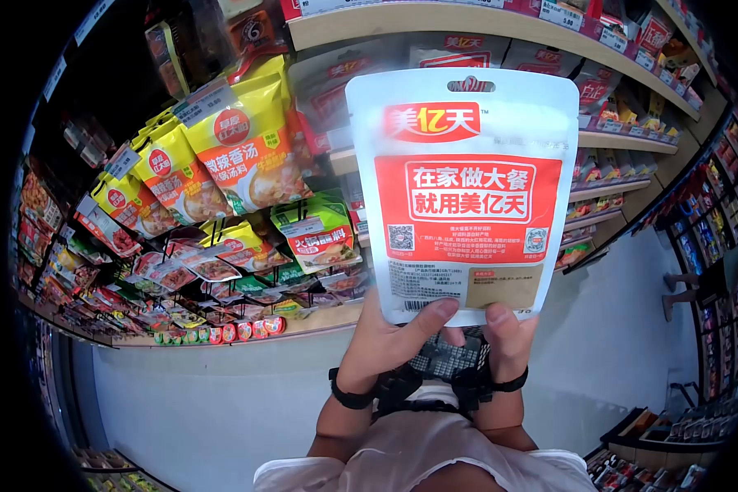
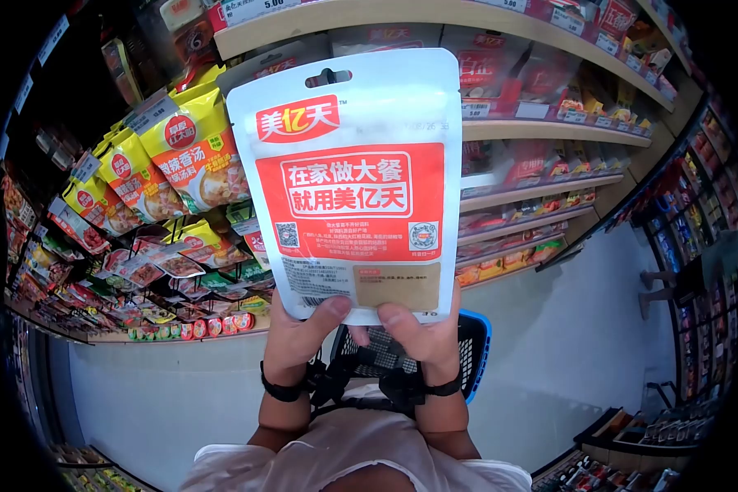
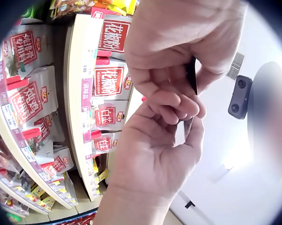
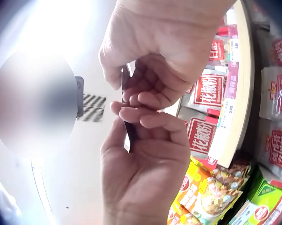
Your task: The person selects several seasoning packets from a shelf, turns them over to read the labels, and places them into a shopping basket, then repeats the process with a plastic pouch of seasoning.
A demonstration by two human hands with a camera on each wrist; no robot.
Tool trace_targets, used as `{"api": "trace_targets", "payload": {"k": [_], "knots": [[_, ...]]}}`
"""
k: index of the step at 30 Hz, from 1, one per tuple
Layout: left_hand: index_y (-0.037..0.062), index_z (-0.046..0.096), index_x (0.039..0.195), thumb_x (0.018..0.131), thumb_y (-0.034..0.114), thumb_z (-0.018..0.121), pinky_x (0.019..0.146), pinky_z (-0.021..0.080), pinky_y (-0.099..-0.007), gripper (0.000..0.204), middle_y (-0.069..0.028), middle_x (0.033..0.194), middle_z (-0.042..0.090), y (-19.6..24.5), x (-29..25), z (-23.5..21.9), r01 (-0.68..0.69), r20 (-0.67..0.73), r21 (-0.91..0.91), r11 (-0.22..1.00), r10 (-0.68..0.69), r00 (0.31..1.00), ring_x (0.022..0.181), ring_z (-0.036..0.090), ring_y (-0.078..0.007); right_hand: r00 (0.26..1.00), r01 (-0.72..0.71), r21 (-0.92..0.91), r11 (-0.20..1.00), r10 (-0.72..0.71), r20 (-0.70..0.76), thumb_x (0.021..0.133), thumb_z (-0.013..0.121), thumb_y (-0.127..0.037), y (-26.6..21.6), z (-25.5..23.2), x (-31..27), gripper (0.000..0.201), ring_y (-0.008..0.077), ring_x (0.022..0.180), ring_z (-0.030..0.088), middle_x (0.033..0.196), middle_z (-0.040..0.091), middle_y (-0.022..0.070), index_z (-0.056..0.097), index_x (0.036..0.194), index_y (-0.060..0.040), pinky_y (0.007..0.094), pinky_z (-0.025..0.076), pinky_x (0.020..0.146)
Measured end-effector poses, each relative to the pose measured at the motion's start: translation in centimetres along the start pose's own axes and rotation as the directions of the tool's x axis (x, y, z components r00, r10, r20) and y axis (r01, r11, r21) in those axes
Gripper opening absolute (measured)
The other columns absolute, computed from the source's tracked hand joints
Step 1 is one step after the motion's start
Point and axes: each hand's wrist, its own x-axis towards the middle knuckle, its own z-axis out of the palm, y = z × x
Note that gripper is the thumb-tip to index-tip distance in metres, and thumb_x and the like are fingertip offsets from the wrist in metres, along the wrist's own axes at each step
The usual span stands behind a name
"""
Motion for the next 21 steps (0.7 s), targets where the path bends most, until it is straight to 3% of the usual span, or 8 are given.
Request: {"api": "trace_targets", "payload": {"k": [4,7,15,21], "knots": [[-0.0041,0.051,0.101,0.086,0.009,0.055,0.054,0.050,-0.0246,0.020,-0.0096,0.079,0.061,-0.3,-0.1,0.0,0.017,0.060,0.024,1.000,-0.018,0.998,0.062,0.061,-0.0143,0.987,-0.149,0.180,0.972,0.156,-0.026,0.080,0.060,-0.015,0.9,-0.4,-0.2,0.041,0.0137,0.090,0.054,0.103,0.057,0.0097,0.046,0.113,0.0028,0.0270,0.045,0.074],[-0.0038,0.050,0.102,0.087,0.008,0.053,0.054,0.050,-0.0243,0.019,-0.0091,0.077,0.061,-0.4,0.0,0.1,0.004,0.078,0.024,1.000,-0.006,0.997,0.063,0.061,-0.0139,0.997,-0.079,0.008,0.997,0.078,0.015,0.082,0.057,-0.015,0.6,-0.3,0.3,0.037,0.0139,0.089,0.054,0.102,0.057,0.0096,0.046,0.113,0.0030,0.0267,0.045,0.073],[-0.0031,0.048,0.101,0.087,0.007,0.051,0.049,0.043,-0.0212,0.017,-0.0041,0.069,0.056,-0.3,-0.3,0.4,0.049,0.007,0.052,0.997,-0.049,0.999,0.055,0.053,-0.0088,0.998,-0.003,-0.216,0.976,-0.011,-0.064,0.083,0.058,-0.016,-0.2,0.8,0.2,0.033,0.0132,0.086,0.055,0.097,0.060,0.0087,0.051,0.109,0.0031,0.0262,0.046,0.072],[-0.0011,0.054,0.091,0.087,0.011,0.053,0.048,0.039,-0.0226,0.013,-0.0026,0.065,0.054,-0.2,-0.4,0.3,0.112,-0.086,0.281,0.953,-0.091,0.992,0.053,0.049,-0.0079,0.995,0.021,-0.337,0.941,-0.053,-0.086,0.084,0.058,-0.013,-0.4,1.4,0.2,0.026,0.0115,0.082,0.056,0.093,0.062,0.0080,0.055,0.104,0.0029,0.0255,0.046,0.070]]}}
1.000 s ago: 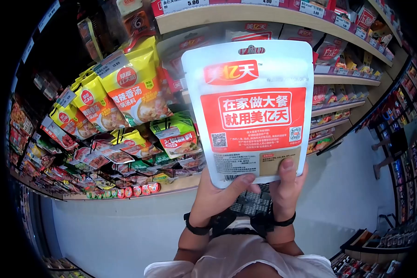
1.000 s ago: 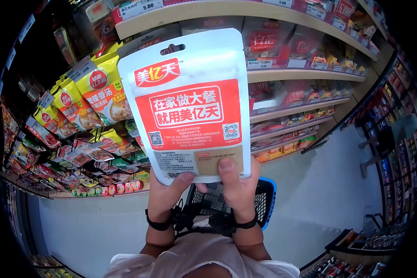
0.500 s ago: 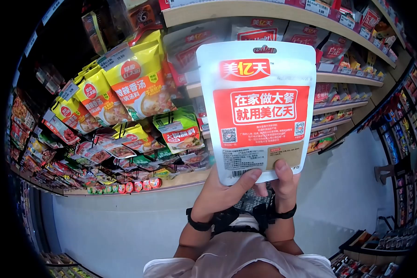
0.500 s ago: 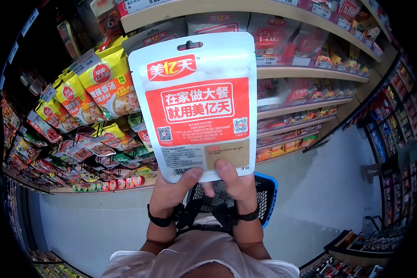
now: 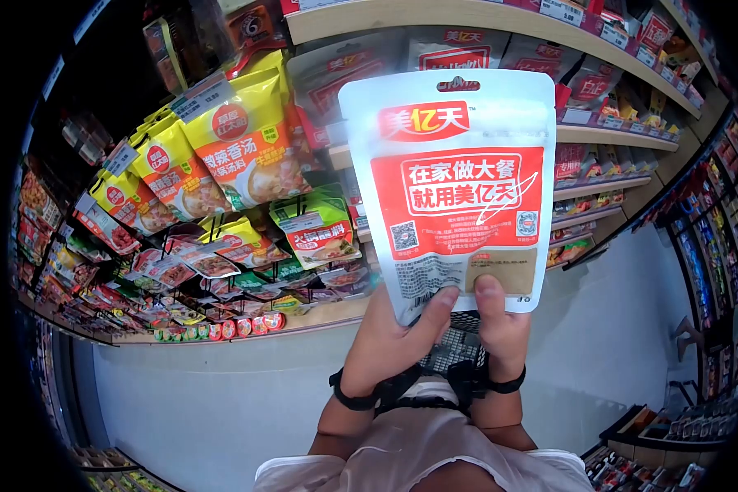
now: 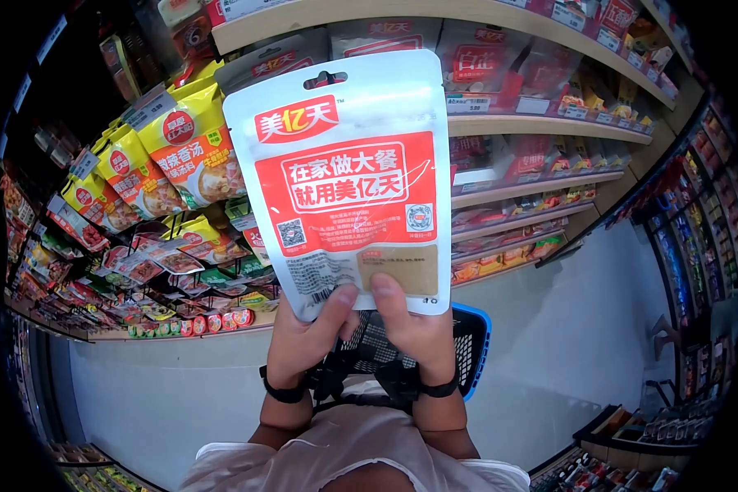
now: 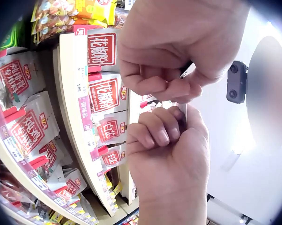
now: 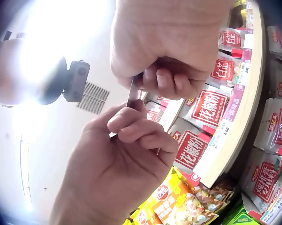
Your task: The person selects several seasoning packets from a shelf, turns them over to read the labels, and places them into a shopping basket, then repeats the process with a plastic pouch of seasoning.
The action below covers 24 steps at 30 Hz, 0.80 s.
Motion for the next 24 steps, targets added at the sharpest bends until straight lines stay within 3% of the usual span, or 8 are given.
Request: {"api": "trace_targets", "payload": {"k": [3,12,15,18,21,24], "knots": [[-0.0018,0.055,0.089,0.085,0.012,0.053,0.052,0.041,-0.0259,0.014,-0.0049,0.063,0.054,-0.9,0.3,0.3,-0.145,-0.078,0.088,0.985,0.152,0.985,0.054,0.051,-0.0117,1.000,0.004,-0.021,1.000,-0.003,0.005,0.084,0.058,-0.011,0.0,0.2,0.1,0.022,0.0109,0.079,0.057,0.090,0.063,0.0077,0.057,0.101,0.0028,0.0250,0.046,0.068],[-0.0033,0.059,0.092,0.082,0.008,0.055,0.060,0.045,-0.0320,0.015,-0.0151,0.075,0.062,-0.7,0.3,1.0,-0.201,-0.179,0.192,0.961,0.235,0.955,0.064,0.060,-0.0245,0.997,0.071,-0.182,0.981,-0.074,-0.008,0.083,0.057,-0.008,0.0,0.8,0.6,0.016,0.0122,0.070,0.060,0.080,0.064,0.0080,0.059,0.094,0.0030,0.0253,0.046,0.061],[-0.0038,0.058,0.093,0.081,0.006,0.055,0.062,0.046,-0.0335,0.015,-0.0169,0.078,0.062,-0.8,0.6,1.0,-0.303,-0.128,0.299,0.905,0.353,0.927,0.067,0.060,-0.0308,0.995,0.089,-0.186,0.979,-0.094,-0.022,0.084,0.056,-0.008,0.3,0.8,0.8,0.016,0.0122,0.070,0.060,0.079,0.064,0.0084,0.059,0.093,0.0036,0.0254,0.046,0.060],[-0.0028,0.059,0.096,0.082,0.003,0.055,0.067,0.046,-0.0293,0.015,-0.0084,0.084,0.064,-0.8,0.7,1.0,-0.361,-0.040,0.372,0.855,0.403,0.914,0.075,0.060,-0.0167,0.995,0.064,-0.162,0.985,-0.074,-0.060,0.085,0.054,-0.009,0.3,0.9,0.9,0.016,0.0114,0.069,0.059,0.079,0.064,0.0085,0.059,0.093,0.0043,0.0252,0.046,0.059],[-0.0025,0.059,0.095,0.080,0.003,0.057,0.067,0.045,-0.0362,0.016,-0.0173,0.085,0.062,-0.8,0.9,1.2,-0.448,0.027,0.475,0.758,0.496,0.868,0.075,0.060,-0.0329,0.992,0.044,-0.095,0.995,-0.054,-0.110,0.086,0.054,-0.010,0.3,1.2,1.0,0.017,0.0097,0.068,0.058,0.078,0.064,0.0076,0.059,0.093,0.0045,0.0247,0.046,0.059],[-0.0023,0.059,0.096,0.079,0.003,0.057,0.070,0.045,-0.0358,0.017,-0.0167,0.088,0.062,-1.9,0.1,1.3,-0.368,0.006,0.448,0.815,0.409,0.912,0.079,0.059,-0.0319,0.999,-0.015,-0.022,1.000,0.014,-0.033,0.087,0.054,-0.013,-0.1,0.2,1.4,0.020,0.0068,0.067,0.056,0.077,0.064,0.0067,0.059,0.094,0.0047,0.0230,0.045,0.058]]}}
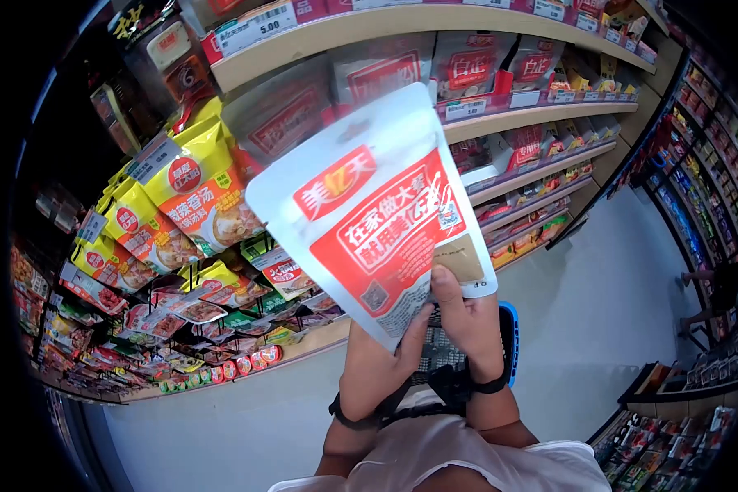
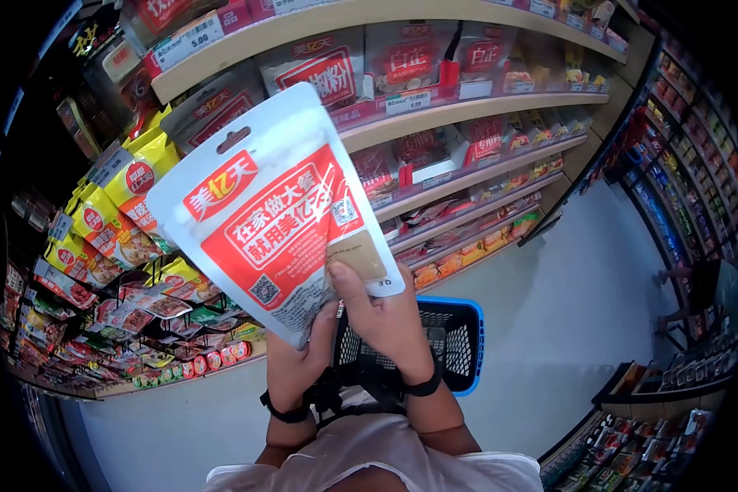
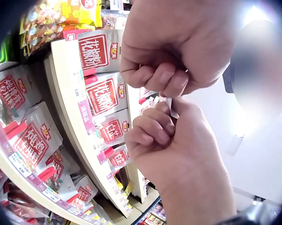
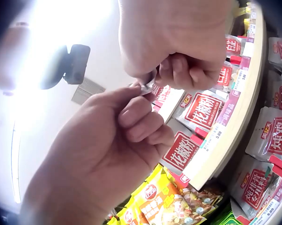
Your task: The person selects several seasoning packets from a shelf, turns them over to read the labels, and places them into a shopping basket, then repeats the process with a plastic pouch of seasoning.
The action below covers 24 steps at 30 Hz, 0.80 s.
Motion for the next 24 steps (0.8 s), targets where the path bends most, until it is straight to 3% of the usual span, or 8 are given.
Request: {"api": "trace_targets", "payload": {"k": [4,6,7,8,10,14,21,24], "knots": [[-0.0025,0.053,0.090,0.084,0.006,0.053,0.055,0.038,-0.0213,0.010,-0.0040,0.075,0.054,0.7,-1.6,1.4,0.369,-0.114,-0.466,0.804,-0.468,0.876,0.062,0.049,-0.0091,0.980,0.003,0.045,0.999,-0.012,0.200,0.086,0.053,-0.021,0.2,-1.8,0.6,0.024,0.0107,0.062,0.056,0.075,0.063,0.0072,0.058,0.095,0.0006,0.0271,0.045,0.057],[-0.0009,0.050,0.090,0.085,0.006,0.052,0.050,0.033,-0.0177,0.009,-0.0015,0.072,0.050,0.4,-1.7,1.2,0.347,-0.099,-0.457,0.819,-0.434,0.895,0.056,0.042,-0.0059,0.964,-0.195,0.268,0.943,0.134,0.230,0.088,0.051,-0.024,-0.4,-2.2,0.0,0.028,0.0110,0.072,0.056,0.081,0.063,0.0061,0.057,0.100,0.0000,0.0269,0.045,0.065],[-0.0046,0.043,0.111,0.087,0.015,0.053,0.049,0.032,-0.0178,0.032,-0.0049,0.082,0.052,-0.4,-1.8,0.9,0.360,-0.061,-0.442,0.822,-0.428,0.902,0.060,0.044,-0.0050,0.985,-0.072,0.379,0.922,0.006,0.173,0.088,0.051,-0.026,-1.1,-2.0,-0.1,0.030,0.0121,0.073,0.056,0.082,0.063,0.0054,0.056,0.101,0.0000,0.0265,0.044,0.066],[-0.0058,0.036,0.121,0.087,0.015,0.054,0.060,0.041,-0.0199,0.044,-0.0131,0.099,0.052,-1.7,-1.8,2.1,0.204,-0.242,-0.536,0.819,-0.381,0.893,0.077,0.051,-0.0105,0.970,-0.077,0.352,0.933,-0.012,0.245,0.088,0.051,-0.027,-1.2,-2.8,-0.4,0.031,0.0115,0.075,0.055,0.082,0.063,0.0092,0.056,0.102,0.0009,0.0275,0.043,0.067],[-0.0052,0.030,0.127,0.085,0.017,0.055,0.070,0.045,-0.0239,0.054,-0.0165,0.113,0.047,-2.7,-1.9,1.2,0.269,-0.148,-0.470,0.841,-0.375,0.915,0.092,0.051,-0.0155,0.972,-0.023,0.166,0.986,-0.017,0.236,0.088,0.051,-0.026,-1.4,-4.2,-0.5,0.032,0.0113,0.070,0.055,0.078,0.061,0.0141,0.056,0.100,0.0030,0.0293,0.042,0.063],[-0.0030,0.033,0.125,0.083,0.024,0.057,0.063,0.042,-0.0222,0.055,-0.0105,0.106,0.051,-2.8,-1.1,2.4,0.333,-0.110,-0.425,0.842,-0.413,0.904,0.084,0.052,-0.0135,0.995,0.007,0.051,0.999,-0.012,0.099,0.088,0.051,-0.025,-2.2,-6.2,-1.2,0.031,0.0140,0.059,0.053,0.066,0.056,0.0166,0.057,0.092,0.0052,0.0304,0.041,0.056],[0.0074,0.038,0.071,0.089,0.029,0.038,0.046,0.026,-0.0192,0.028,-0.0018,0.062,0.032,0.2,8.9,-1.9,-0.167,0.086,-0.443,0.881,0.228,0.970,0.055,0.033,-0.0090,0.922,0.160,0.089,0.983,-0.117,-0.369,0.090,0.047,-0.029,-4.2,-9.0,-3.2,0.036,0.0064,0.063,0.053,0.073,0.061,0.0066,0.058,0.093,0.0044,0.0226,0.042,0.055],[0.0079,0.037,0.070,0.088,0.024,0.040,0.048,0.027,-0.0196,0.024,-0.0025,0.064,0.034,8.6,11.8,-3.7,-0.603,-0.104,-0.331,0.726,0.607,0.788,0.057,0.034,-0.0093,0.916,0.141,0.152,0.978,-0.071,-0.395,0.092,0.045,-0.031,-5.9,-10.1,-4.3,0.038,0.0052,0.071,0.053,0.081,0.061,0.0039,0.055,0.100,0.0042,0.0212,0.042,0.059]]}}
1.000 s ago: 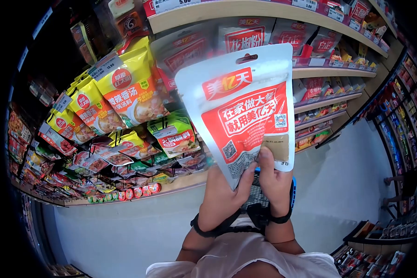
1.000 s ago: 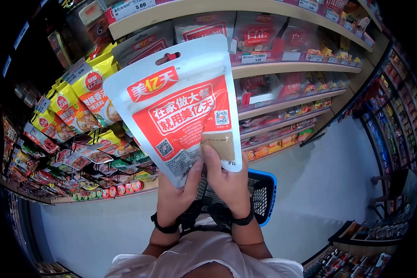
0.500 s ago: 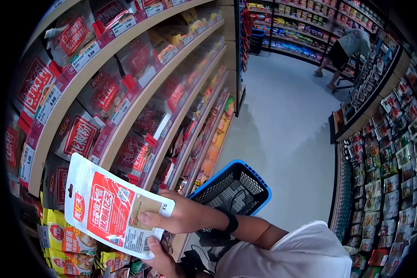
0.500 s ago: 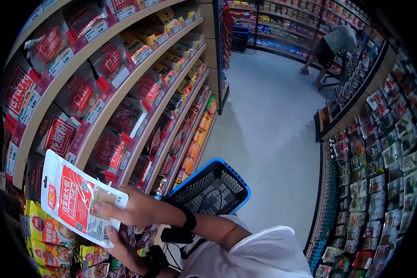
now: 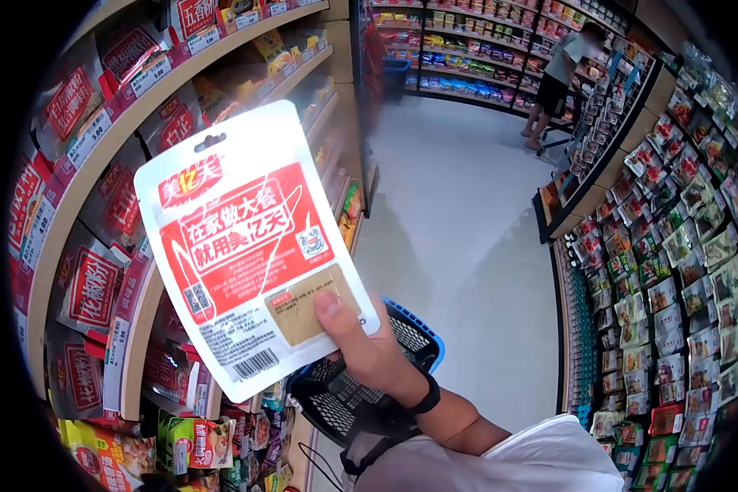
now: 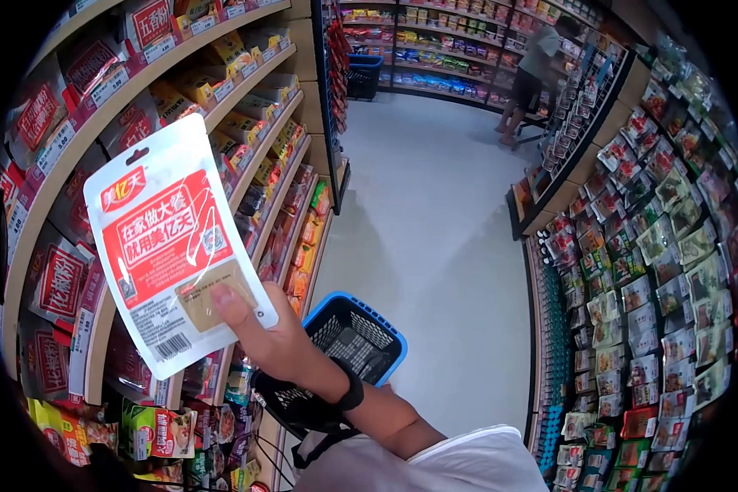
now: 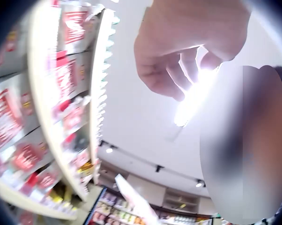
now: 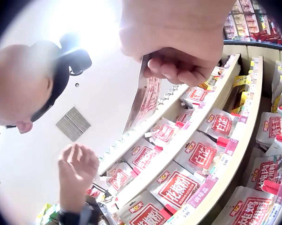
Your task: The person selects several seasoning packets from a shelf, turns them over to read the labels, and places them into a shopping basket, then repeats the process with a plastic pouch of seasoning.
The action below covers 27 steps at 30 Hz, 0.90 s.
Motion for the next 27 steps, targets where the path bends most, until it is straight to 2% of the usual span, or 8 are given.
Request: {"api": "trace_targets", "payload": {"k": [3,5,8,12,15,19,22,27], "knots": [[0.0079,0.037,0.070,0.088,0.024,0.040,0.048,0.027,-0.0198,0.024,-0.0025,0.064,0.034,1.6,3.1,0.5,-0.265,0.253,0.237,0.935,0.204,0.946,0.057,0.034,-0.0092,1.000,0.010,0.004,1.000,-0.010,-0.020,0.092,0.046,-0.031,0.5,0.2,0.1,0.037,0.0044,0.074,0.051,0.084,0.060,0.0032,0.054,0.103,0.0034,0.0212,0.041,0.061],[0.0079,0.037,0.071,0.088,0.024,0.040,0.048,0.028,-0.0199,0.024,-0.0024,0.064,0.034,1.0,3.7,0.9,-0.325,0.393,0.314,0.892,0.189,0.900,0.057,0.035,-0.0092,1.000,-0.003,0.003,1.000,0.003,-0.016,0.092,0.045,-0.031,0.8,0.5,0.0,0.037,0.0043,0.074,0.051,0.085,0.060,0.0027,0.054,0.105,0.0023,0.0215,0.041,0.062],[0.0079,0.037,0.071,0.088,0.024,0.040,0.048,0.028,-0.0201,0.024,-0.0024,0.064,0.035,0.1,3.7,0.9,-0.352,0.474,0.363,0.863,0.155,0.867,0.057,0.035,-0.0092,0.999,0.005,-0.013,1.000,-0.005,-0.053,0.092,0.045,-0.030,1.2,0.9,-0.1,0.036,0.0047,0.074,0.051,0.085,0.060,0.0026,0.054,0.105,0.0025,0.0214,0.041,0.062],[0.0079,0.038,0.071,0.088,0.024,0.040,0.049,0.028,-0.0204,0.024,-0.0023,0.064,0.035,-0.6,3.3,0.3,-0.346,0.487,0.387,0.855,0.129,0.864,0.058,0.035,-0.0092,1.000,-0.004,-0.024,1.000,0.003,-0.013,0.092,0.046,-0.030,0.4,0.4,-0.4,0.036,0.0048,0.075,0.052,0.082,0.060,0.0021,0.055,0.103,0.0036,0.0212,0.041,0.061],[0.0079,0.038,0.071,0.088,0.024,0.040,0.049,0.028,-0.0206,0.024,-0.0023,0.064,0.035,-1.0,3.1,-0.5,-0.340,0.500,0.401,0.851,0.108,0.859,0.058,0.035,-0.0092,0.998,0.009,-0.067,0.998,-0.013,-0.064,0.091,0.046,-0.030,0.8,0.6,-0.4,0.036,0.0043,0.072,0.051,0.079,0.060,0.0021,0.055,0.102,0.0039,0.0213,0.041,0.061],[0.0079,0.038,0.072,0.089,0.024,0.040,0.049,0.029,-0.0208,0.023,-0.0022,0.064,0.035,-1.0,3.1,-2.0,-0.339,0.504,0.441,0.831,0.083,0.860,0.058,0.036,-0.0092,0.984,-0.041,-0.076,0.996,0.027,-0.177,0.090,0.046,-0.035,1.3,0.9,-0.5,0.038,0.0023,0.054,0.045,0.068,0.055,-0.0008,0.057,0.092,0.0012,0.0177,0.033,0.044],[0.0079,0.038,0.072,0.089,0.024,0.039,0.049,0.029,-0.0210,0.023,-0.0021,0.064,0.035,-1.0,2.9,-3.0,-0.324,0.498,0.460,0.826,0.062,0.865,0.059,0.036,-0.0092,0.982,-0.015,-0.128,0.992,-0.009,-0.187,0.090,0.045,-0.037,1.9,0.5,-0.2,0.039,0.0027,0.053,0.045,0.065,0.055,-0.0003,0.056,0.089,0.0008,0.0175,0.032,0.044],[0.0079,0.039,0.072,0.089,0.024,0.039,0.050,0.029,-0.0214,0.023,-0.0020,0.064,0.036,-0.3,2.8,-4.6,-0.319,0.500,0.522,0.791,0.019,0.866,0.059,0.036,-0.0091,0.982,-0.054,-0.074,0.996,0.039,-0.185,0.090,0.045,-0.037,2.9,1.3,0.2,0.038,0.0030,0.049,0.043,0.063,0.053,0.0002,0.056,0.086,-0.0014,0.0177,0.032,0.042]]}}
